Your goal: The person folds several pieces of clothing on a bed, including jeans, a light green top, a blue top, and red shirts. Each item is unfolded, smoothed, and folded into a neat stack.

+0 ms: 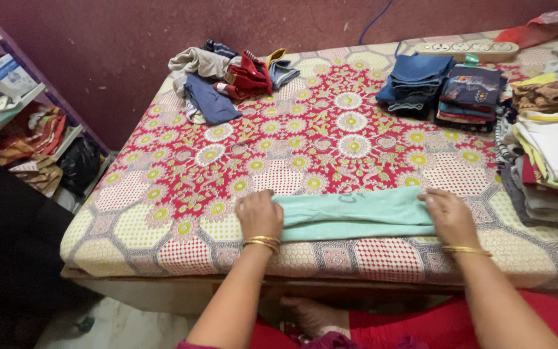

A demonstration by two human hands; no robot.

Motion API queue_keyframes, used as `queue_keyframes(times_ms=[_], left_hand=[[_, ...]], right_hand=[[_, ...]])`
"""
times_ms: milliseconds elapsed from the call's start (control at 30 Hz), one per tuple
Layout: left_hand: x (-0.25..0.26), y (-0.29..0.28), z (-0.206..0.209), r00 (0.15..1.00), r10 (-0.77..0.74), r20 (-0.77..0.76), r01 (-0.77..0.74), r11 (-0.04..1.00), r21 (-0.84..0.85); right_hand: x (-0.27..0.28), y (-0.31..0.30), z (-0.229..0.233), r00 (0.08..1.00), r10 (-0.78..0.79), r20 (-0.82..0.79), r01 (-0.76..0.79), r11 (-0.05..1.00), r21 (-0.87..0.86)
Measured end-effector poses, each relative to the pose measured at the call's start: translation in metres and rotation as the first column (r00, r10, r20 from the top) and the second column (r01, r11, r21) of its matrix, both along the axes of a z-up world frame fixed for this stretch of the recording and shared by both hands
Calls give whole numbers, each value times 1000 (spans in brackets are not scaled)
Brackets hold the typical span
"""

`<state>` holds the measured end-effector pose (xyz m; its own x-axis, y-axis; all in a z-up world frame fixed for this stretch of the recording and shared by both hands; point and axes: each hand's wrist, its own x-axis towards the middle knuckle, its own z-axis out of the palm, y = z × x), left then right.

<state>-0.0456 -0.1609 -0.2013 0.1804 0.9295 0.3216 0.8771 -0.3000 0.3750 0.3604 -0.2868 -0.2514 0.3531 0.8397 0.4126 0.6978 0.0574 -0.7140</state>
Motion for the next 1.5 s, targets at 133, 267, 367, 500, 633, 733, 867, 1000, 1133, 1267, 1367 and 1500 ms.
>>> queue_keyframes(times_ms=[133,267,367,500,633,733,867,1000,1133,1267,1367,1500], left_hand=[[39,-2,-14,907,-416,-74,422,894,151],[59,-17,-14,943,-290,-163,266,952,-153],[43,-23,-9,954,-130,-270,30,937,-347],[19,-27,-7,934,-104,-341,13,965,-261],[17,-28,-6,928,-119,-354,21,963,-268],[18,-29,-10,926,-112,-360,19,967,-253],[17,-17,-20,957,-124,-263,48,960,-277],[15,6,-32,949,-146,279,200,964,-176],[15,18,-35,212,58,975,522,837,-163],[13,12,-29,-258,487,835,721,672,-169],[10,3,-26,-282,561,778,712,666,-222],[8,-6,-22,-355,527,773,744,659,-108]], right_hand=[[-79,38,7,936,219,275,-212,976,-58],[-161,55,13,842,286,457,-61,893,-446],[-164,55,22,812,282,511,122,774,-621],[-117,42,16,807,61,588,380,709,-595],[-61,29,0,781,-239,577,543,715,-440],[-49,23,-4,769,-360,528,602,686,-409],[-55,22,25,805,-386,451,589,609,-531],[-58,37,68,905,-360,227,417,644,-641],[-67,63,87,976,-217,-14,185,865,-467],[-114,96,85,991,-27,-134,-18,946,-324],[-165,109,79,977,186,-109,-205,958,-202],[-196,102,83,619,240,-747,-508,849,-148]])
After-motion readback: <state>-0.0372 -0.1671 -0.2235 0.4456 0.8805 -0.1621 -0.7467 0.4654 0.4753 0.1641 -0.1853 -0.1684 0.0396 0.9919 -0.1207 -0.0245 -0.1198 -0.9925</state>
